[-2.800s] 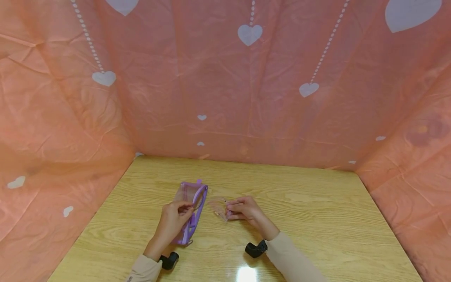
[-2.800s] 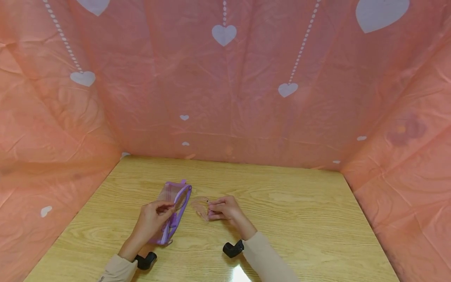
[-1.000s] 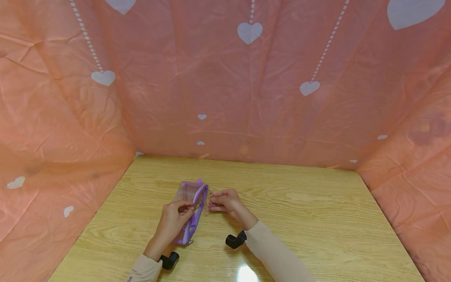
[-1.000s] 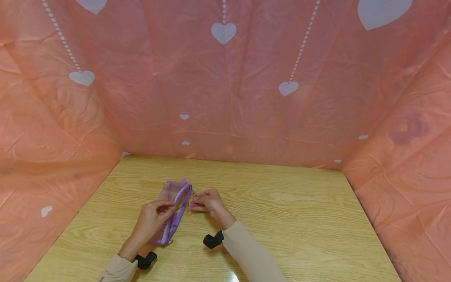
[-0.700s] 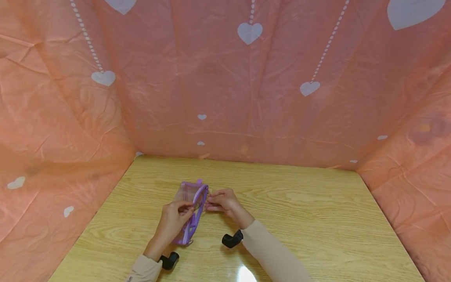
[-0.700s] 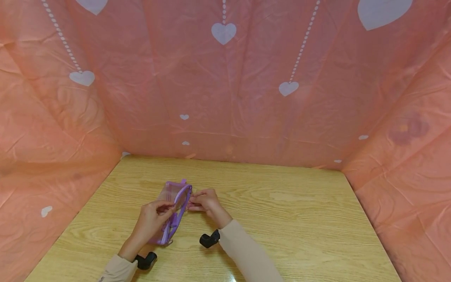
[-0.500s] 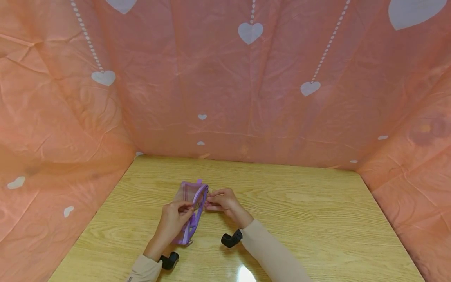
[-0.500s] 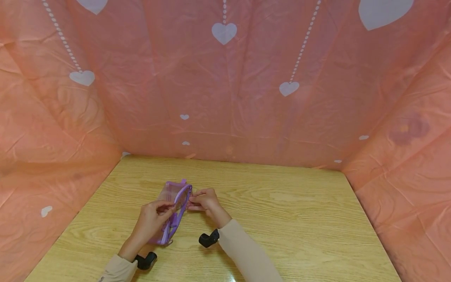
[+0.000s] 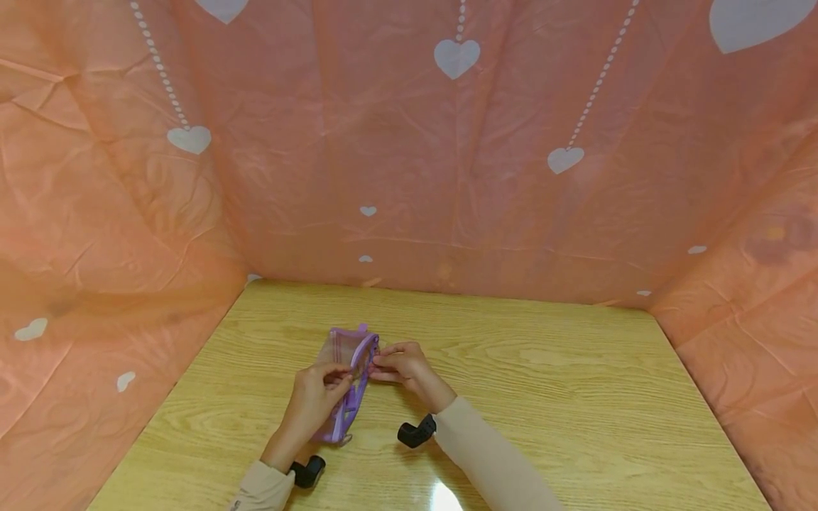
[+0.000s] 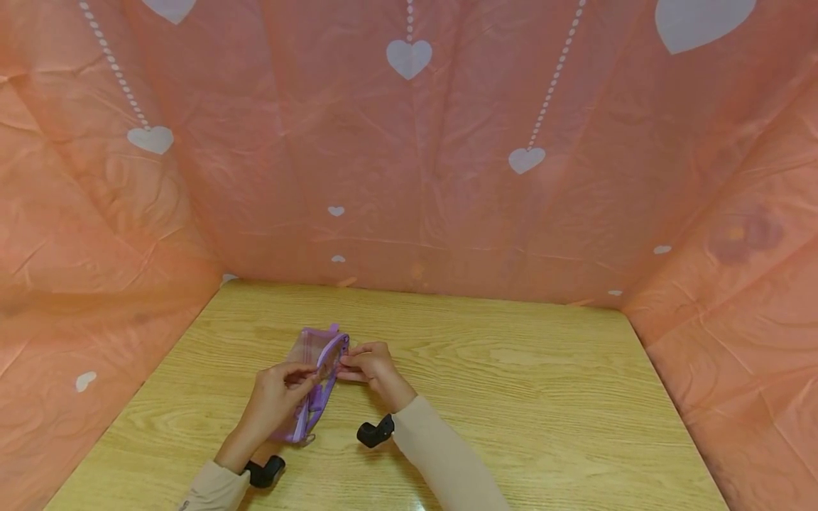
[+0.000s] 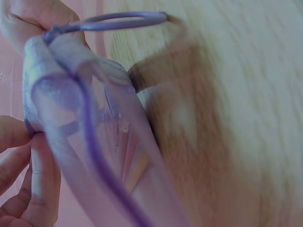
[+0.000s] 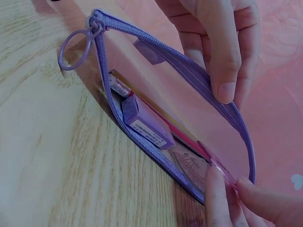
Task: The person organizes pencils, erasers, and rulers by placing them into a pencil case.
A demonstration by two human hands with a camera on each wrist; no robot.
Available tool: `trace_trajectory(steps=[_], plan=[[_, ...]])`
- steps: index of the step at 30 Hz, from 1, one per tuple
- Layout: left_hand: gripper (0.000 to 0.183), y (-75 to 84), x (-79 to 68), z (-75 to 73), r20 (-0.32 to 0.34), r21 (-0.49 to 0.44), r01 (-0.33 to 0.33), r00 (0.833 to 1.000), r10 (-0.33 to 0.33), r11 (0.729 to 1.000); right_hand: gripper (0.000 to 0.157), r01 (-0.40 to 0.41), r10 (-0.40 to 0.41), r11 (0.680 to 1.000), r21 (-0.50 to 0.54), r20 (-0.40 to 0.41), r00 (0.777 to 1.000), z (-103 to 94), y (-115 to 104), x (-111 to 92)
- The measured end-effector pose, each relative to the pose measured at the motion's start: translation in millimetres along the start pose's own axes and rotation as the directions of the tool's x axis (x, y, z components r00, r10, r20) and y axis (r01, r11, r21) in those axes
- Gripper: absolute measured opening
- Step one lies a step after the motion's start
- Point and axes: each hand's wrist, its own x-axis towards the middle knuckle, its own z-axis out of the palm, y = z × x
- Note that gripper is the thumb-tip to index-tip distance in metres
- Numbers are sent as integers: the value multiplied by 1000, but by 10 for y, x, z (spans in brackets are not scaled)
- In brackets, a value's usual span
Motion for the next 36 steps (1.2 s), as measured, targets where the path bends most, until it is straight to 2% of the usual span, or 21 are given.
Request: trace_trajectory(steps=[11, 19, 36], plan=[[11, 9, -1, -4, 0, 3, 7, 1000, -7, 1000, 17, -1, 1, 999, 43, -7, 1000, 58, 45, 34], [12, -9, 4, -5, 6, 13, 8, 1000, -8, 1000, 7, 22, -23, 997, 76, 2, 1000, 110, 78, 58], [12, -17, 6, -9, 8, 16, 13, 1000, -13, 1000, 9, 11, -12, 996, 84, 17, 1000, 151, 129, 52]])
